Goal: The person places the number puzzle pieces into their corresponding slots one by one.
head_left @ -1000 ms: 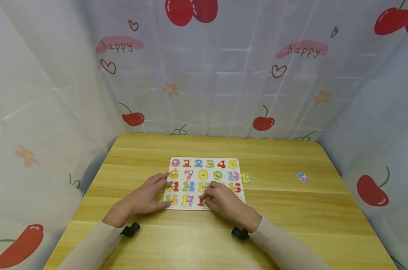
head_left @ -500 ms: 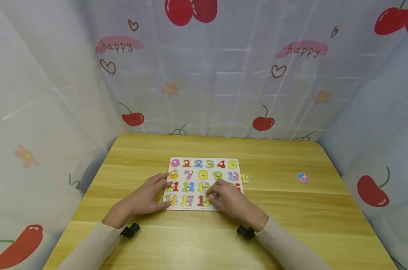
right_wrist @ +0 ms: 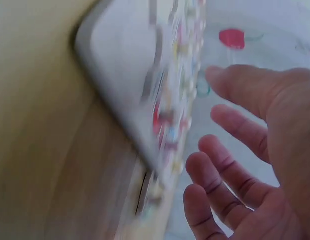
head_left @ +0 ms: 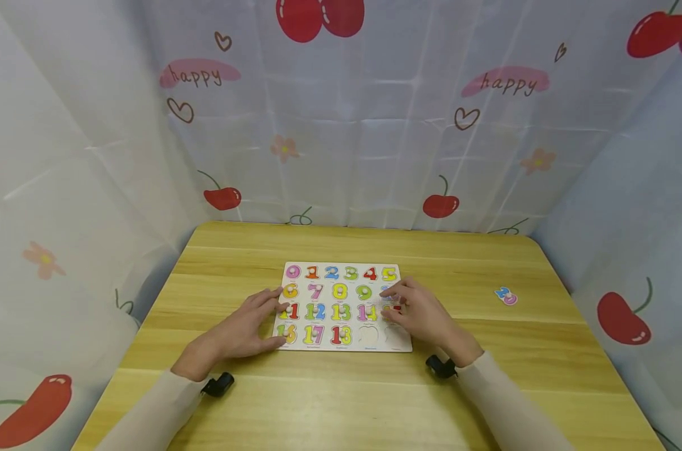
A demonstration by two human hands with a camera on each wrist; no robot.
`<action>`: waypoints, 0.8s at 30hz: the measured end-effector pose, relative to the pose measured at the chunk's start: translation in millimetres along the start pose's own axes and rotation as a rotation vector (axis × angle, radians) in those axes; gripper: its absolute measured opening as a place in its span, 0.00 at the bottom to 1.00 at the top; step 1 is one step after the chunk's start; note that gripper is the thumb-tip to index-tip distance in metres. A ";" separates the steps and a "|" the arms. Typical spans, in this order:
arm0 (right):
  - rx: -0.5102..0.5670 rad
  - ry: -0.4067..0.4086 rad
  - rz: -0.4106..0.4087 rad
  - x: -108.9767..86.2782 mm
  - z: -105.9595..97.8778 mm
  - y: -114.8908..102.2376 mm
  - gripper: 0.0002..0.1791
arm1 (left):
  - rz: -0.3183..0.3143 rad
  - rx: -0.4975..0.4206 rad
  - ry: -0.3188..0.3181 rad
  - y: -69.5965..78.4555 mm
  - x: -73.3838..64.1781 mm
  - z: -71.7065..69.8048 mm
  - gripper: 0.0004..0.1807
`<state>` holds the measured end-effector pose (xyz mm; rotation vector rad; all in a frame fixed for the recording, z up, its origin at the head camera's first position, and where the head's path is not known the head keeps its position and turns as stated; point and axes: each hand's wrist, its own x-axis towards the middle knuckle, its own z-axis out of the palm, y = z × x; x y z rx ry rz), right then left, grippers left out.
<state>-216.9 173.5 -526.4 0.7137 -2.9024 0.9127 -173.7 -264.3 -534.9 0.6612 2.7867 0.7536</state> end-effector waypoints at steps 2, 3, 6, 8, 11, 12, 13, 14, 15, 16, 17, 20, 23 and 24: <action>0.004 0.010 0.019 -0.1 -5.4 13.9 0.21 | -0.001 0.000 -0.001 -0.7 0.2 0.8 0.36; 0.009 0.012 0.027 -0.5 -8.3 20.2 0.22 | -0.002 0.001 -0.001 -1.1 0.4 1.2 0.36; 0.011 0.015 0.052 -2.2 -16.2 37.2 0.25 | -0.002 0.001 0.001 -0.5 0.2 1.1 0.36; 0.008 0.010 0.061 -3.1 -21.0 45.7 0.27 | -0.002 0.003 0.003 0.6 -0.2 0.3 0.36; -0.006 0.001 0.080 -4.1 -25.6 54.7 0.29 | -0.002 -0.001 0.005 2.1 -0.8 -1.2 0.35; -0.009 -0.004 0.087 -4.2 -26.6 56.8 0.29 | -0.001 0.000 0.006 2.4 -1.1 -1.6 0.35; -0.011 -0.010 0.088 -4.1 -27.3 58.3 0.29 | -0.004 -0.004 0.005 2.5 -1.3 -1.9 0.35; -0.012 -0.014 0.090 -4.0 -27.8 59.5 0.28 | -0.001 -0.003 0.007 2.8 -1.6 -2.2 0.35; -0.010 -0.016 0.095 -3.8 -28.0 60.4 0.28 | -0.002 -0.004 0.007 2.7 -1.6 -2.3 0.35; -0.008 -0.018 0.098 -3.2 -28.1 61.2 0.27 | -0.003 -0.005 0.007 2.7 -1.8 -2.4 0.35; -0.005 -0.018 0.101 -2.6 -28.1 61.7 0.25 | -0.002 -0.002 0.007 2.8 -1.6 -2.3 0.35; -0.002 -0.018 0.110 -0.8 -28.1 62.2 0.19 | -0.014 -0.005 -0.002 1.9 -1.2 -1.4 0.35; -0.009 -0.018 0.123 1.1 -27.8 62.2 0.11 | -0.020 0.000 -0.008 1.3 -0.8 -0.2 0.36; -0.009 -0.017 0.123 1.6 -27.8 62.1 0.09 | -0.027 -0.004 -0.012 1.0 -0.8 0.1 0.37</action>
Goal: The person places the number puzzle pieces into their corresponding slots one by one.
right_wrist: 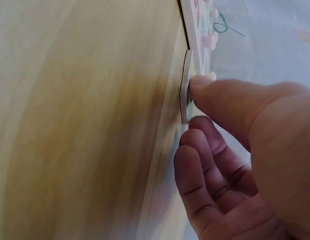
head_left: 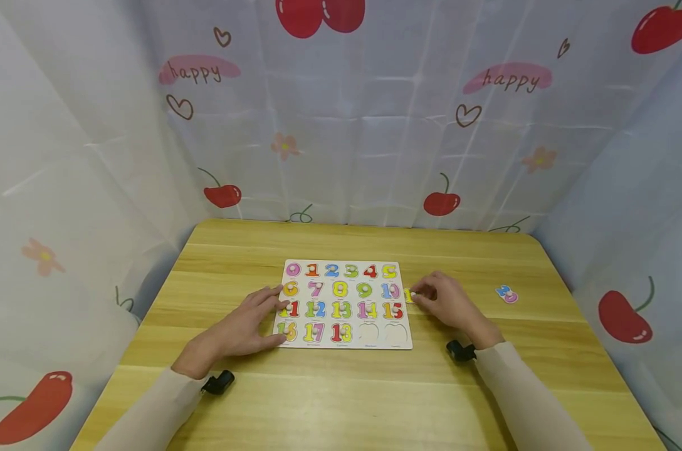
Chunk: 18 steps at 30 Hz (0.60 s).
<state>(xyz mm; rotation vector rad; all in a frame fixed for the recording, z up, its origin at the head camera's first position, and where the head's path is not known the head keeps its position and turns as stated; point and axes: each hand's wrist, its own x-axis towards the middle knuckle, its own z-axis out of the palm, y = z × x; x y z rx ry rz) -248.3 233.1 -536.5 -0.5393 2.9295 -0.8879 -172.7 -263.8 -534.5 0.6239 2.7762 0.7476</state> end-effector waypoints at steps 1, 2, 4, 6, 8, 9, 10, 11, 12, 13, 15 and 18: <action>-0.002 0.002 0.004 0.7 0.2 -0.3 0.07 | -0.001 0.001 -0.001 -0.2 0.1 0.3 0.37; -0.003 0.005 0.005 1.2 0.2 -0.4 0.05 | -0.001 0.000 -0.002 -0.2 0.4 0.5 0.37; 0.001 0.008 0.006 1.6 -0.1 -1.0 0.04 | 0.008 0.002 0.002 -0.2 0.4 0.8 0.37; 0.004 0.014 0.009 1.4 -0.7 -2.4 0.04 | 0.010 -0.003 0.004 0.0 0.2 0.8 0.37; 0.006 0.021 0.015 0.6 -2.0 -4.4 0.05 | 0.018 -0.001 0.009 0.0 -0.2 0.6 0.37; 0.007 0.026 0.016 0.1 -2.7 -5.7 0.05 | 0.021 0.000 0.011 0.1 -0.5 0.5 0.37; 0.007 0.031 0.016 -0.4 -3.5 -7.2 0.05 | 0.020 0.001 0.011 0.0 -0.6 0.4 0.37; 0.007 0.037 0.015 -1.1 -4.2 -9.1 0.05 | 0.020 0.002 0.011 -0.1 -0.7 0.3 0.37; 0.006 0.042 0.009 -1.8 -4.8 -11.3 0.05 | 0.020 0.004 0.011 -0.2 -0.8 0.1 0.38; 0.006 0.046 0.001 -2.8 -5.2 -13.9 0.05 | 0.021 0.005 0.010 -0.2 -0.8 -0.1 0.38; -0.003 0.053 -0.022 -5.0 -5.0 -20.1 0.04 | 0.022 0.006 0.010 -0.1 -0.9 -0.5 0.38; -0.010 0.053 -0.064 -9.0 -2.2 -31.6 0.03 | 0.023 0.004 0.013 -0.5 -0.5 -0.7 0.37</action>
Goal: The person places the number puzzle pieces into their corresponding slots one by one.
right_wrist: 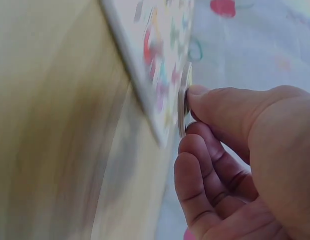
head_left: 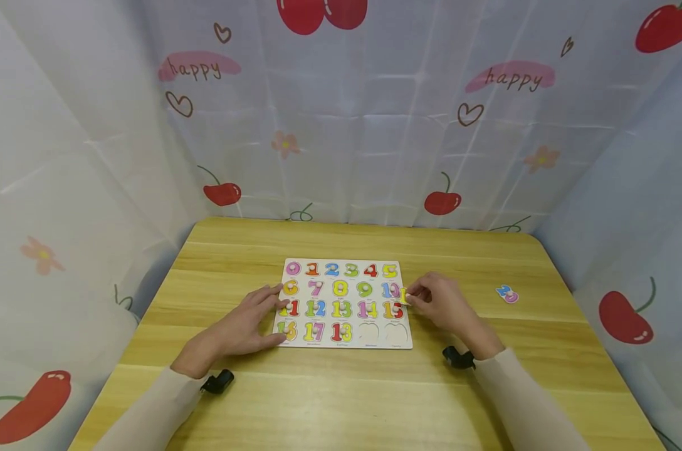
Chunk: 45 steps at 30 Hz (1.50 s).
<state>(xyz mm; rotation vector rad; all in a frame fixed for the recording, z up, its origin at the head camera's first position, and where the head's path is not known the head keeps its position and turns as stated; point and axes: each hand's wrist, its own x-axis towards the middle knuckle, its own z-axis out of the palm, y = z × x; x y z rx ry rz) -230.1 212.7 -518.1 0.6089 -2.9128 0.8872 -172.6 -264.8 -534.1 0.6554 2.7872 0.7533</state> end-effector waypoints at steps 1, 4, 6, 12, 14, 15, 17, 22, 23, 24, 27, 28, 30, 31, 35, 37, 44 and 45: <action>-0.001 -0.001 -0.016 -1.3 1.6 -4.1 0.03 | 0.000 -0.001 0.001 -0.2 0.1 0.0 0.36; 0.018 -0.012 -0.070 -4.9 7.5 -16.8 0.03 | 0.003 -0.002 0.004 -0.9 0.3 0.1 0.35; 0.033 -0.027 -0.107 -7.1 12.2 -24.5 0.04 | 0.004 -0.005 0.003 -1.1 0.3 0.2 0.35; 0.061 -0.095 -0.169 -13.1 26.3 -42.8 0.04 | 0.002 -0.008 0.001 -1.1 0.4 0.9 0.38; 0.071 -0.117 -0.190 -14.9 30.9 -47.3 0.04 | 0.006 -0.008 0.003 -1.3 0.6 1.1 0.37; 0.072 -0.128 -0.194 -15.9 33.3 -49.3 0.04 | 0.008 -0.008 0.004 -1.4 0.6 1.2 0.37; 0.077 -0.154 -0.195 -17.7 36.9 -52.7 0.04 | 0.009 -0.010 0.004 -1.6 0.7 1.5 0.37; 0.076 -0.192 -0.196 -20.2 43.4 -58.2 0.03 | 0.018 -0.013 0.009 -2.0 0.7 2.2 0.35; 0.074 -0.194 -0.200 -20.4 44.3 -58.9 0.03 | 0.018 -0.013 0.009 -2.1 0.8 2.3 0.35; 0.071 -0.193 -0.205 -20.5 45.1 -59.6 0.03 | 0.019 -0.013 0.009 -2.2 0.9 2.5 0.34; 0.068 -0.187 -0.209 -20.4 47.0 -61.0 0.03 | 0.026 -0.007 0.012 -2.8 0.8 3.0 0.34; 0.067 -0.187 -0.208 -20.3 47.6 -61.1 0.04 | 0.025 -0.007 0.012 -3.0 0.8 3.1 0.34; 0.065 -0.184 -0.209 -19.8 48.8 -61.2 0.04 | 0.026 -0.006 0.013 -3.2 0.7 3.3 0.34; 0.065 -0.184 -0.210 -19.6 49.3 -61.3 0.04 | 0.026 -0.005 0.013 -3.5 0.9 3.5 0.35; 0.060 -0.189 -0.218 -18.2 50.4 -61.8 0.03 | 0.025 0.003 0.012 -4.4 1.7 3.6 0.35; 0.056 -0.193 -0.222 -17.3 50.9 -62.0 0.03 | 0.025 0.009 0.011 -5.3 2.2 4.0 0.35; 0.059 -0.212 -0.199 -16.7 51.5 -63.6 0.03 | 0.031 0.004 0.013 -6.9 2.2 4.9 0.34; 0.058 -0.212 -0.202 -16.8 51.4 -63.5 0.03 | 0.031 0.002 0.013 -7.0 2.1 4.8 0.34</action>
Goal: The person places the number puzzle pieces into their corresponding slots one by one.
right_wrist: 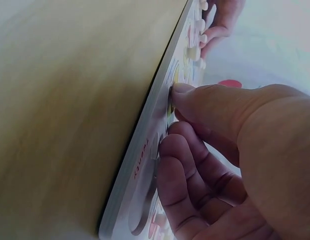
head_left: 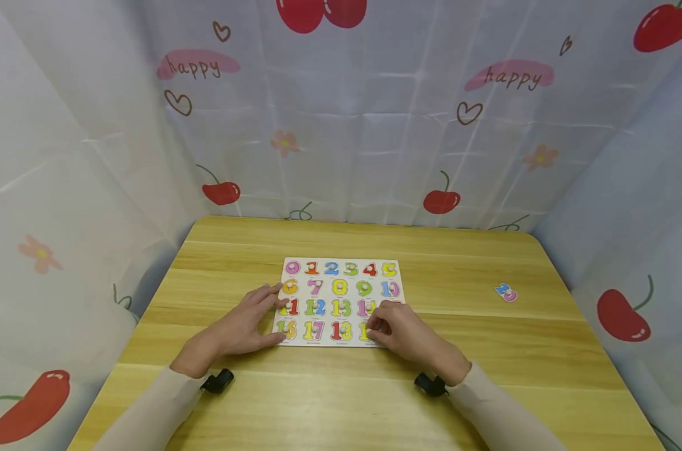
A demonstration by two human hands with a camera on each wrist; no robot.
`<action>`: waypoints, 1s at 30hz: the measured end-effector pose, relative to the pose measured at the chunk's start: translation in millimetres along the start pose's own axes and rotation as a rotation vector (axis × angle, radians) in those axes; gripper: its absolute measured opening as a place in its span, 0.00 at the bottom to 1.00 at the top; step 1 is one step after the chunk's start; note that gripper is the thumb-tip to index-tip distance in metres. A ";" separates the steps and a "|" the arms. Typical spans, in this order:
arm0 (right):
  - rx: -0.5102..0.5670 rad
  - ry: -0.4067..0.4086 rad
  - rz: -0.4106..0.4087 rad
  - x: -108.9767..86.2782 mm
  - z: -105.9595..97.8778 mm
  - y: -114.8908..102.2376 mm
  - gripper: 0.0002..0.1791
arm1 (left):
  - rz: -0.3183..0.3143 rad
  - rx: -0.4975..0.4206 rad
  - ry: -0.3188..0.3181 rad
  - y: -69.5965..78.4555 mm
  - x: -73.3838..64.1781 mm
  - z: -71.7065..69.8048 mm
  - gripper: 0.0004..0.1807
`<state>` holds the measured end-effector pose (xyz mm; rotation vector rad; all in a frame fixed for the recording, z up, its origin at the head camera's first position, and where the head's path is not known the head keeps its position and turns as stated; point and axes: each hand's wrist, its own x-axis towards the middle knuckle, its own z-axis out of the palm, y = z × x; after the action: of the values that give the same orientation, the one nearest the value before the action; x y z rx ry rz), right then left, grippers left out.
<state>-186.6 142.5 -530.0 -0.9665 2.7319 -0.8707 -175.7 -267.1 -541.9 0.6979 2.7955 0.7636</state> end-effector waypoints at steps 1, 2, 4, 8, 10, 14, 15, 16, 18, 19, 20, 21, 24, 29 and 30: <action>0.002 0.000 0.002 -0.2 0.0 0.1 0.03 | 0.003 -0.001 0.001 0.4 -0.2 -0.2 0.34; 0.002 0.000 0.004 -0.6 0.0 0.4 0.03 | 0.005 0.000 0.003 0.7 -0.6 -0.5 0.34; 0.005 0.001 0.005 -1.8 -0.2 1.2 0.03 | 0.005 -0.001 0.003 1.1 -1.3 -0.9 0.34; 0.017 0.014 0.007 -6.0 -2.2 4.1 0.03 | 0.003 -0.003 0.003 1.8 -2.2 -1.6 0.34; 0.023 0.028 0.010 -9.0 -4.3 6.3 0.04 | 0.003 -0.003 0.004 2.6 -2.3 -1.8 0.35; 0.031 0.075 0.019 -15.1 -10.2 13.7 0.04 | 0.006 0.001 0.007 3.5 -2.0 -1.8 0.35; 0.031 0.088 0.023 -16.8 -11.9 16.0 0.04 | 0.008 0.002 0.008 3.2 -2.0 -1.7 0.35; 0.031 0.102 0.028 -18.7 -13.8 19.2 0.05 | 0.007 0.002 0.008 3.3 -1.9 -1.8 0.34; 0.027 0.132 0.041 -23.4 -18.1 26.1 0.05 | 0.002 0.000 0.007 2.9 -1.8 -1.8 0.34; 0.023 0.144 0.053 -25.8 -20.4 30.2 0.05 | 0.003 0.001 0.007 3.0 -2.0 -2.0 0.33; 0.018 0.152 0.074 -28.6 -23.0 34.7 0.06 | 0.000 -0.001 0.004 2.9 -1.8 -2.0 0.33; 0.011 0.165 0.098 -31.3 -25.7 39.6 0.06 | -0.003 0.000 0.003 2.9 -1.7 -2.0 0.32; -0.020 0.201 0.176 -39.8 -36.4 57.1 0.08 | -0.010 0.000 0.000 2.9 -1.6 -1.8 0.32; -0.078 0.286 0.255 -58.2 -64.4 89.9 0.11 | -0.012 -0.001 0.002 3.5 -1.8 -1.9 0.33; -0.089 0.306 0.259 -63.2 -70.8 96.1 0.11 | -0.010 0.000 0.004 3.7 -1.6 -2.1 0.33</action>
<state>-209.1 275.7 -529.7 -0.5062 3.0820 -0.9212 -173.3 -266.1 -538.1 0.6823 2.8003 0.7637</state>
